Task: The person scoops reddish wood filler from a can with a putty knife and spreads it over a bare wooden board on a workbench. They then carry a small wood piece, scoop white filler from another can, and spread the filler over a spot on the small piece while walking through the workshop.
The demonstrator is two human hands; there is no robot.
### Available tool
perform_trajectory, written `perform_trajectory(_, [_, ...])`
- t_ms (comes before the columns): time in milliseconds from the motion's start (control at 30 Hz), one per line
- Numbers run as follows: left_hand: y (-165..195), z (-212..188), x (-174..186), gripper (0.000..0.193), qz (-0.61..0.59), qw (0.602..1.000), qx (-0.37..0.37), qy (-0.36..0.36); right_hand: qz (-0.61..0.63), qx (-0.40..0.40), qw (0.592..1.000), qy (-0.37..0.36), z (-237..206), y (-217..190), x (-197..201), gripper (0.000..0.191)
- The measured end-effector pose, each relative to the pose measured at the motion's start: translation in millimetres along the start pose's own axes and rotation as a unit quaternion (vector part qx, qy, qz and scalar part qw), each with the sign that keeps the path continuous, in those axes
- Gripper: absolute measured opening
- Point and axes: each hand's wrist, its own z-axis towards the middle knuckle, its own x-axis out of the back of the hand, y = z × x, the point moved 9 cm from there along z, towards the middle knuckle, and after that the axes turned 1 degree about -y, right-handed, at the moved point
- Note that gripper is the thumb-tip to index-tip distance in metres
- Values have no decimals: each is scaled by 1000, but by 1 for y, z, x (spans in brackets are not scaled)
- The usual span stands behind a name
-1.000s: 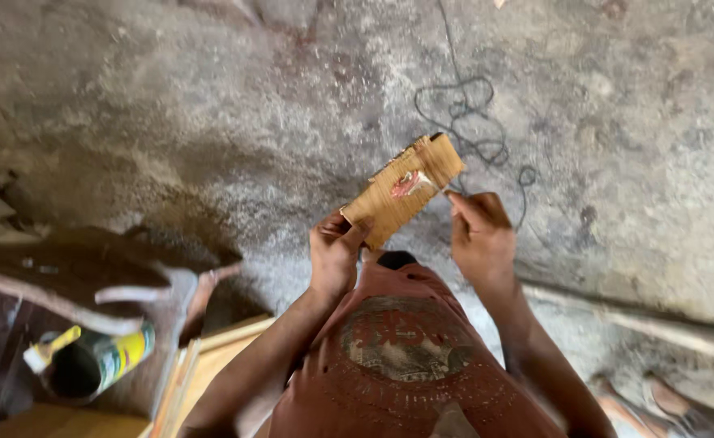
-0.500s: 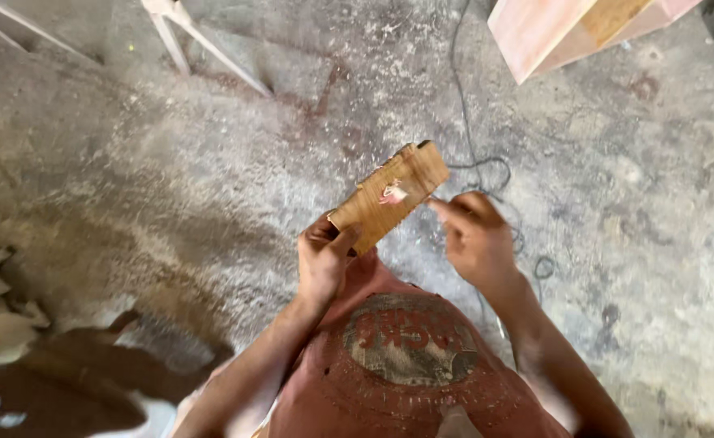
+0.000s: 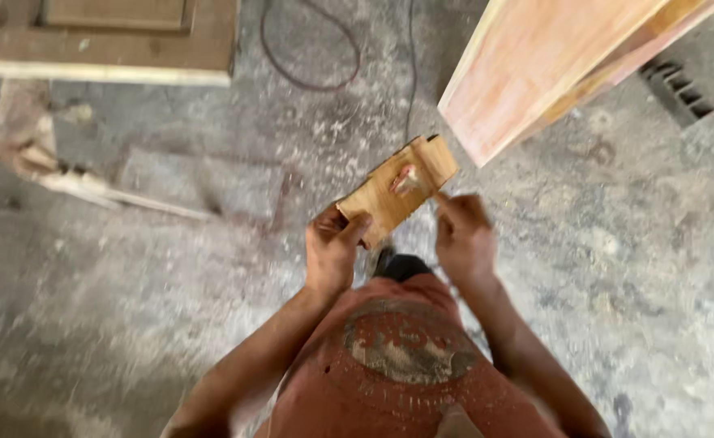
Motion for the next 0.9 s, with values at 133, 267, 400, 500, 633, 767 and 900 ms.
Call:
perform_trajectory(133, [-17,131,-36,16,74,997,-9,12,-7,81,997,-17,101,74,-32,32])
perform_trajectory(267, [-30,248,-77,15,15,1000,-25,4,-35,78,996,-1,218,167,-58,24])
perform_trajectory(400, [-11,328,-101,16,37,997,-15,67,103,74,989,-75,311,202,-82,33])
perform_trajectory(500, [3,392,-115,17,53,994,-19,93,98,104,985,-93,395,221,-96,32])
perform_trajectory(633, [-4,491,-126,18,-27,993,-36,111,93,153,975,-133,482,248,-142,32])
perform_trajectory(767, [-18,596,-126,18,-22,991,-40,126,40,195,971,-133,592,299,-187,33])
perform_trajectory(900, [-10,724,-123,15,0,986,-76,147,1,229,964,-136,685,329,-250,38])
